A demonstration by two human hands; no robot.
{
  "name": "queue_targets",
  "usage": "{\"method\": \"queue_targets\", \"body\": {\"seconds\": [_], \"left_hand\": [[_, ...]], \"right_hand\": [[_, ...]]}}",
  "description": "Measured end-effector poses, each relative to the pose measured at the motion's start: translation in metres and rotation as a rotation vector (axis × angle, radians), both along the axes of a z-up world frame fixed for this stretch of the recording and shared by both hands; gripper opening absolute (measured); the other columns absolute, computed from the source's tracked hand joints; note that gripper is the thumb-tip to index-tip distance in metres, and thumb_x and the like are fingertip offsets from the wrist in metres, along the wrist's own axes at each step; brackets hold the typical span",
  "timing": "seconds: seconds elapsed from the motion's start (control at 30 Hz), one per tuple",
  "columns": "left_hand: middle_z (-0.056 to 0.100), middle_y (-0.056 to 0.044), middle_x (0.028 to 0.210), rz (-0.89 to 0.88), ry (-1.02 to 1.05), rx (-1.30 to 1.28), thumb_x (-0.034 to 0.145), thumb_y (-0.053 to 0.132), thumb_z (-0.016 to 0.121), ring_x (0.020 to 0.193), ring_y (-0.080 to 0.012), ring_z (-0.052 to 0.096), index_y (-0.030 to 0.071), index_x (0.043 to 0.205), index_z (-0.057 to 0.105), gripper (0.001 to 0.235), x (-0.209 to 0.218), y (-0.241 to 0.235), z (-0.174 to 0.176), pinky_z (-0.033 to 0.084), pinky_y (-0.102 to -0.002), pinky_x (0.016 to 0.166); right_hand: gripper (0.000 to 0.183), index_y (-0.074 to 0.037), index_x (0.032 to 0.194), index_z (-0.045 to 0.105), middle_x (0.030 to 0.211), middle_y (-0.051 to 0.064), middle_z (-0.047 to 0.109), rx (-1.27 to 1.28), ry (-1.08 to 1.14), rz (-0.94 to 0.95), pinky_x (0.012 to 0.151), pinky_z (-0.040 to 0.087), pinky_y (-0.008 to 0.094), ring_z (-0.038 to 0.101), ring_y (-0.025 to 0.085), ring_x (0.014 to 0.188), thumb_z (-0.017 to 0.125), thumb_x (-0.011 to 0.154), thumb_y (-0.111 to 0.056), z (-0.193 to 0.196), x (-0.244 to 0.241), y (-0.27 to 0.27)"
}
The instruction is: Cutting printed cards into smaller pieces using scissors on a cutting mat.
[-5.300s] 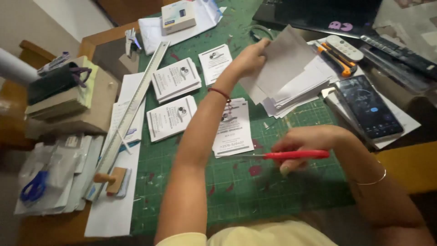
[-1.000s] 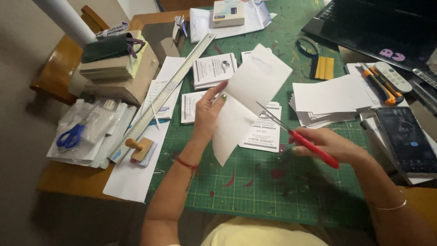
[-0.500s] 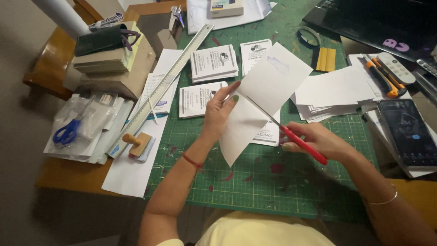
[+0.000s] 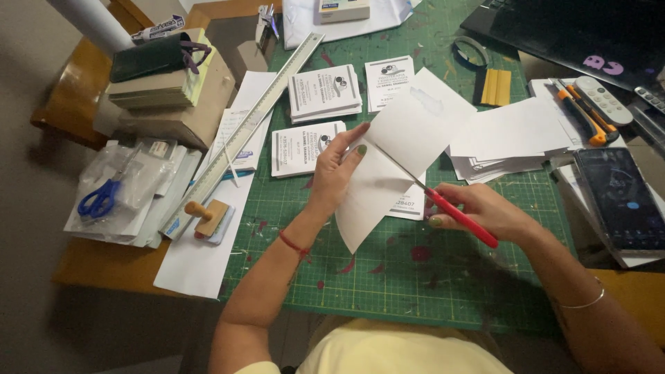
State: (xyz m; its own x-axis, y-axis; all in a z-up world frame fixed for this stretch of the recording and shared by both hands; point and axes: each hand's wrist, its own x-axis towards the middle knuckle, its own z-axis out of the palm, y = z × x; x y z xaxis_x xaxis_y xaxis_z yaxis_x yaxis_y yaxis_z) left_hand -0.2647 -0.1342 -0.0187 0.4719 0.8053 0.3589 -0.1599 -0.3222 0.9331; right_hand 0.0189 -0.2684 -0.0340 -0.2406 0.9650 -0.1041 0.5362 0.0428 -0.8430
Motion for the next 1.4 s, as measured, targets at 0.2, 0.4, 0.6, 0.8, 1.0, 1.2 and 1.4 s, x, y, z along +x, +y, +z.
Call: {"method": "queue_targets", "body": {"seconds": [0.2,0.4,0.6,0.8,1.0,1.2,1.4], "left_hand": [[0.069,-0.012,0.141,0.021,0.025,0.029,0.114,0.018,0.065,0.125,-0.0215,0.07,0.022,0.155,0.064,0.041,0.002,0.002,-0.002,0.057,-0.044,0.109],[0.07,-0.011,0.14,-0.005,-0.004,0.016,0.115,0.018,0.064,0.125,-0.0199,0.069,0.021,0.156,0.063,0.042,0.002,0.008,-0.011,0.056,-0.044,0.111],[0.069,-0.013,0.14,-0.005,-0.005,0.0,0.114,0.018,0.065,0.125,-0.0248,0.071,0.021,0.156,0.063,0.041,0.001,0.006,-0.009,0.056,-0.046,0.112],[0.068,-0.013,0.141,-0.003,0.011,0.012,0.115,0.019,0.064,0.127,-0.0237,0.068,0.021,0.156,0.062,0.042,0.002,0.005,-0.008,0.055,-0.047,0.113],[0.068,-0.014,0.141,0.01,0.022,0.007,0.114,0.019,0.064,0.127,-0.0241,0.068,0.022,0.156,0.063,0.041,0.001,0.002,-0.004,0.057,-0.048,0.111],[0.068,-0.014,0.139,0.002,0.025,0.007,0.115,0.021,0.064,0.125,-0.0253,0.069,0.024,0.156,0.062,0.041,0.001,0.005,-0.007,0.057,-0.048,0.111],[0.068,-0.013,0.138,-0.007,0.025,0.004,0.115,0.022,0.063,0.124,-0.0241,0.068,0.024,0.156,0.061,0.042,0.0,0.003,-0.006,0.057,-0.048,0.11]], "right_hand": [[0.031,-0.008,0.111,0.079,0.085,0.018,0.084,-0.033,-0.011,-0.015,0.058,0.062,0.033,0.079,0.031,0.078,0.08,0.092,-0.033,-0.004,0.0,-0.001],[0.033,-0.007,0.109,0.079,0.075,0.017,0.081,-0.028,0.01,-0.001,0.049,0.055,0.03,0.073,0.027,0.062,0.08,0.092,-0.035,0.003,-0.001,0.0],[0.033,-0.006,0.109,0.081,0.072,0.016,0.081,-0.037,-0.022,-0.009,0.049,0.053,0.028,0.072,0.026,0.059,0.078,0.093,-0.034,0.008,-0.003,-0.001],[0.031,-0.004,0.104,0.082,0.067,0.016,0.08,-0.037,0.013,-0.019,0.051,0.054,0.031,0.073,0.026,0.057,0.08,0.092,-0.032,0.015,-0.005,-0.004],[0.031,-0.004,0.1,0.083,0.062,0.014,0.079,-0.032,0.044,-0.022,0.05,0.054,0.031,0.071,0.024,0.054,0.082,0.09,-0.033,-0.006,0.006,0.0],[0.029,-0.003,0.098,0.084,0.06,0.013,0.077,-0.042,0.054,-0.031,0.055,0.056,0.033,0.071,0.025,0.053,0.08,0.091,-0.031,0.008,-0.001,-0.004],[0.025,-0.002,0.097,0.084,0.059,0.014,0.077,-0.053,0.057,-0.049,0.055,0.057,0.034,0.072,0.025,0.052,0.081,0.092,-0.027,0.008,-0.001,-0.004]]}}
